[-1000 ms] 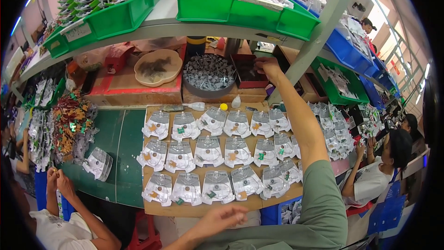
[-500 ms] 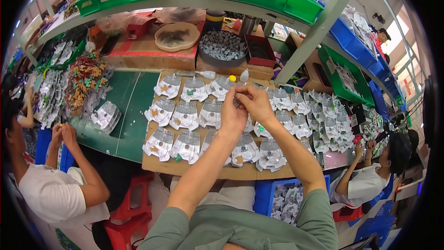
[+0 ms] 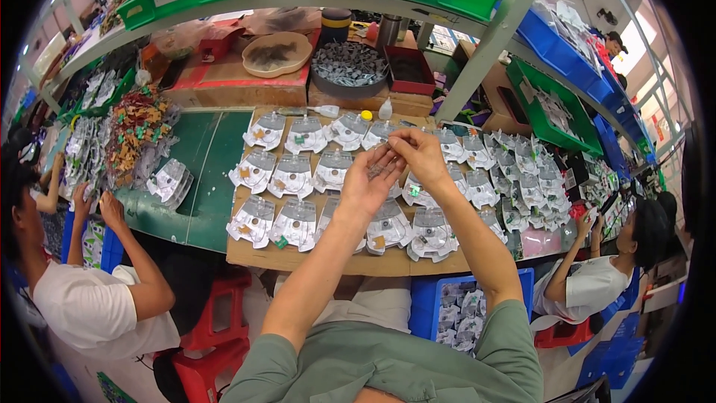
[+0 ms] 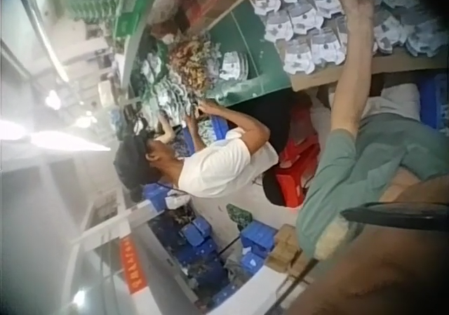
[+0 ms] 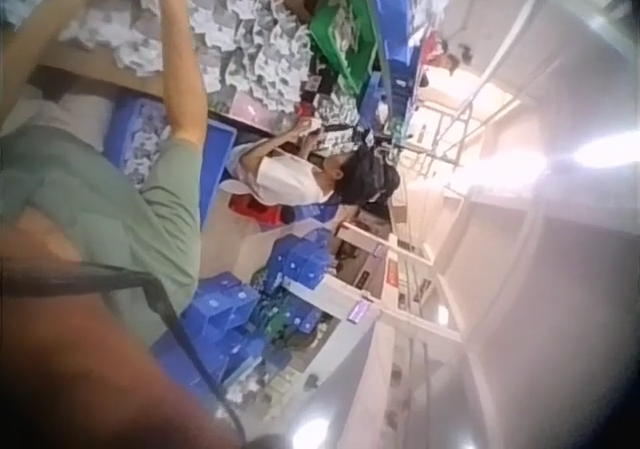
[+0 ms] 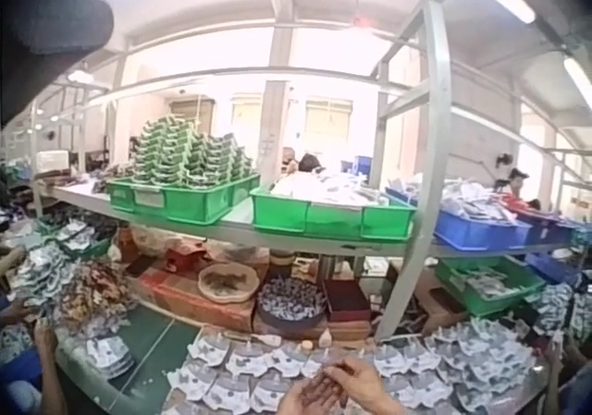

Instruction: The person assembles small electronic or plastic components by hand, taking them from packaging bags, plastic trays, and bins and fitting them together.

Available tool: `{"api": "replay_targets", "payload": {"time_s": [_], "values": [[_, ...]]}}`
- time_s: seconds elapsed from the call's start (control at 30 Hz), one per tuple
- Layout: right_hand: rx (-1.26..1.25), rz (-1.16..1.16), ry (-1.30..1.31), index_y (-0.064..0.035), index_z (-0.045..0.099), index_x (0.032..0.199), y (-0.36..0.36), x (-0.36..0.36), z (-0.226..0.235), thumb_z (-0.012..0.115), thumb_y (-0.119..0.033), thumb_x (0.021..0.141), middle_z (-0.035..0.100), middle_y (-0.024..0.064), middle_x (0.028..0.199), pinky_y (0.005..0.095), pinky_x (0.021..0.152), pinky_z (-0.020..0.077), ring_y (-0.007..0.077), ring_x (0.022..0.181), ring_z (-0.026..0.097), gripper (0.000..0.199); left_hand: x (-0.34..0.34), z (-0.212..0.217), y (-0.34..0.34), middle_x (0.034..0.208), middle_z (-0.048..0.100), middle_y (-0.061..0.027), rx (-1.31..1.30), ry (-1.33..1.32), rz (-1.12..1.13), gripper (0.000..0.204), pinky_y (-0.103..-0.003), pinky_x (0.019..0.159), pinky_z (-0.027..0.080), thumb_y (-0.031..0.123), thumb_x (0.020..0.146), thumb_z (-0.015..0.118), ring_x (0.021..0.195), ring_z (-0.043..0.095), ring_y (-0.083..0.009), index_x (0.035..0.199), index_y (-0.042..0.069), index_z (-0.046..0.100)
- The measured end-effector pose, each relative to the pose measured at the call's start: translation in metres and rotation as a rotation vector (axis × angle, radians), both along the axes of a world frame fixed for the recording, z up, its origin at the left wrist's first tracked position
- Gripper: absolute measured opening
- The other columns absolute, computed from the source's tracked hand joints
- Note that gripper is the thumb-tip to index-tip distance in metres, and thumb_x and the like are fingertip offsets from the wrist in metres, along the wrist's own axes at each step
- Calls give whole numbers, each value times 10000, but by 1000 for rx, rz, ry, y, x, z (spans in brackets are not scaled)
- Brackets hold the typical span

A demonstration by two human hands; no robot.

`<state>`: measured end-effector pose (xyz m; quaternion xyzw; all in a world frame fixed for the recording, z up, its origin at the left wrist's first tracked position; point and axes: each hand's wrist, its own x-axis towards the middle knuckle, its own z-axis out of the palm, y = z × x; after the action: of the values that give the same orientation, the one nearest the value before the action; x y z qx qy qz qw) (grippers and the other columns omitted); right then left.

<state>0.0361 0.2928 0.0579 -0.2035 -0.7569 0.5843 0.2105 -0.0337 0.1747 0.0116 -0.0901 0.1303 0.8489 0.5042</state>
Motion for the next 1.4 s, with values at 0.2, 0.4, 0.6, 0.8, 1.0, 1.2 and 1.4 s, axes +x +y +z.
{"api": "replay_targets", "payload": {"time_s": [0.2,0.4,0.6,0.8,1.0,1.2,1.4], "values": [[-432,-109,57,5,634,1084,28,38,3,644,-150,927,662,48,920,199,625,472,85,761,606,221,-34,-9,56,1132,555,-255,-103,52,-43,283,-452,1020,490,79,906,494,1096,564,-356,1084,-142,500],[-462,-126,-54,0,658,1041,19,112,9,657,-145,909,676,46,842,193,566,425,73,649,567,196,-102,42,190,1384,405,-197,-262,225,72,460,-552,1021,431,176,923,537,1236,443,-406,1311,-17,382],[-426,-165,-83,12,670,1029,3,139,14,668,-136,891,684,65,798,202,570,435,74,608,558,203,-113,69,217,1490,245,-175,-412,507,43,627,-581,1009,408,290,905,599,1278,376,-435,1425,76,320],[-455,-197,-16,14,662,1067,4,118,18,671,-110,892,673,64,849,190,587,441,75,709,595,214,-35,66,80,1204,612,-182,-142,1049,-366,507,-375,934,504,294,955,587,1092,617,-272,1311,-54,489],[-497,-1,26,16,637,1107,-25,95,-1,661,-142,908,684,47,916,197,606,451,80,762,612,255,39,27,-38,1126,653,-106,-335,1111,-203,397,-273,839,502,174,936,639,980,623,-142,1264,-36,563],[-531,22,-33,33,623,1085,-67,95,-11,671,-144,902,675,68,940,209,621,470,82,718,577,259,59,4,-77,982,680,-80,-383,937,-18,245,-240,725,529,93,914,660,823,656,-125,1124,-30,630],[-477,16,-37,23,623,1108,-87,102,-7,681,-124,891,660,70,946,225,668,490,103,791,615,268,68,-4,-93,919,665,-81,-373,704,-29,208,-230,702,538,112,928,645,791,648,-130,1084,-23,619]]}}
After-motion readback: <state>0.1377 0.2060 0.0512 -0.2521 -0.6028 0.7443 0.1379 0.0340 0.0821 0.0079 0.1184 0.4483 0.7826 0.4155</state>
